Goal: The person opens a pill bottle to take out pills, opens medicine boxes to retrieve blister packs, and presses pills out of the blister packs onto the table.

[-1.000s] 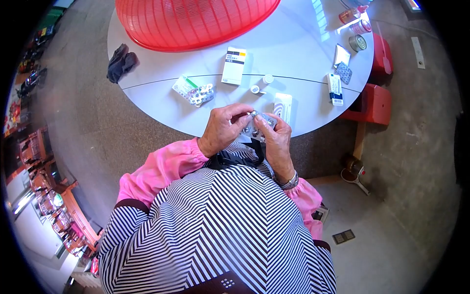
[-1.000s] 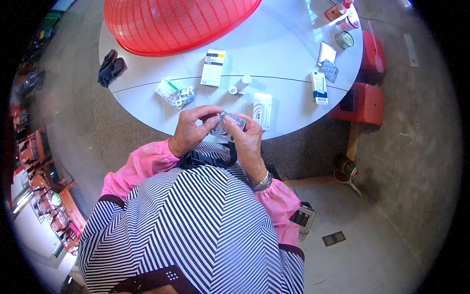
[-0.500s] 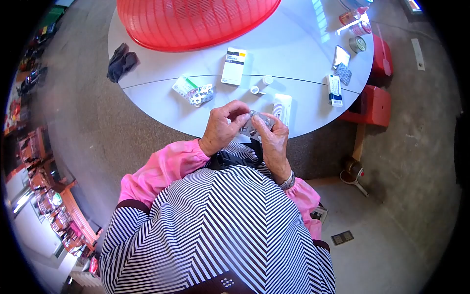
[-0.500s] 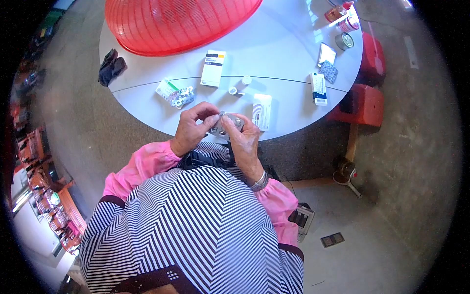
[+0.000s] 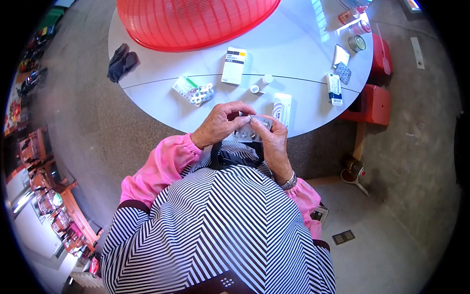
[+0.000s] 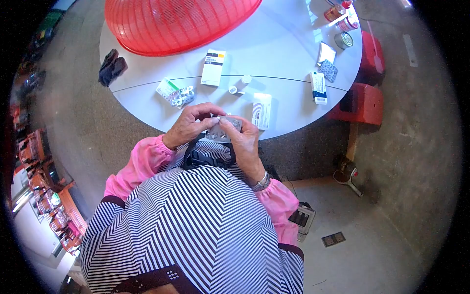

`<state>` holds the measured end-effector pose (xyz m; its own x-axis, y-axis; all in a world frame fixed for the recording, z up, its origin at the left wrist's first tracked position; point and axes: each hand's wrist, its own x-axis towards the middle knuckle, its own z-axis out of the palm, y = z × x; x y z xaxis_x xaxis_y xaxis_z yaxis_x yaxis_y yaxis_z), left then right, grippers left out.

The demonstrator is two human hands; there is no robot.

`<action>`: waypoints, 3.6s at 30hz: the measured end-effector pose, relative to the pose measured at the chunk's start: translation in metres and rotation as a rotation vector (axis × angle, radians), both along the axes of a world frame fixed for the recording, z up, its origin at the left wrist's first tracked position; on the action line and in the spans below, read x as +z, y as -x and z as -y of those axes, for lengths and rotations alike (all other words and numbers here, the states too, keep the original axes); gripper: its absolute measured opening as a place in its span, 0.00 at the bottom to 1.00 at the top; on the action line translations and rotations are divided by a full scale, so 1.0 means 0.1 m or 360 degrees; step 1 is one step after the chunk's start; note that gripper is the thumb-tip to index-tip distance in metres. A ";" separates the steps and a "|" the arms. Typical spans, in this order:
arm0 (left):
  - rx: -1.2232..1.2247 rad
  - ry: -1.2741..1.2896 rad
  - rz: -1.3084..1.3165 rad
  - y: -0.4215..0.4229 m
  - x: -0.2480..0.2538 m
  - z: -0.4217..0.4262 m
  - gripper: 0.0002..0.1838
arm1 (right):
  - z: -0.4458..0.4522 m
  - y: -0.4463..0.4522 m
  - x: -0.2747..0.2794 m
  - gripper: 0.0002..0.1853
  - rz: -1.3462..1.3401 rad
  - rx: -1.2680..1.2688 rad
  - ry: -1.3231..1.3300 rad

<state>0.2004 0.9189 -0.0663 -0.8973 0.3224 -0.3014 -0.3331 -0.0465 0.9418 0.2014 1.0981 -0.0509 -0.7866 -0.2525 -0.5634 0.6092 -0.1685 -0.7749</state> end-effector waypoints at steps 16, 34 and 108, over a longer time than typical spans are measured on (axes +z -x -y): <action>0.0221 -0.0187 0.0117 -0.13 -0.10 -0.06 0.08 | -0.07 -0.11 -0.07 0.12 0.0407 -0.0134 0.0257; 0.0435 -0.0072 0.0084 -0.21 -0.09 -0.27 0.12 | -0.01 -0.12 -0.04 0.09 -0.0021 -0.0336 -0.0045; -0.0258 -0.0454 0.0968 -0.03 -0.50 -0.49 0.12 | -0.71 -0.10 -0.37 0.16 0.0264 -0.0280 0.0121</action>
<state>0.2031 0.9678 -0.1168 -0.5296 0.5796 -0.6193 -0.8218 -0.1696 0.5440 0.2114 1.1689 -0.0875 -0.7205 -0.1666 -0.6732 0.6832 -0.3371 -0.6478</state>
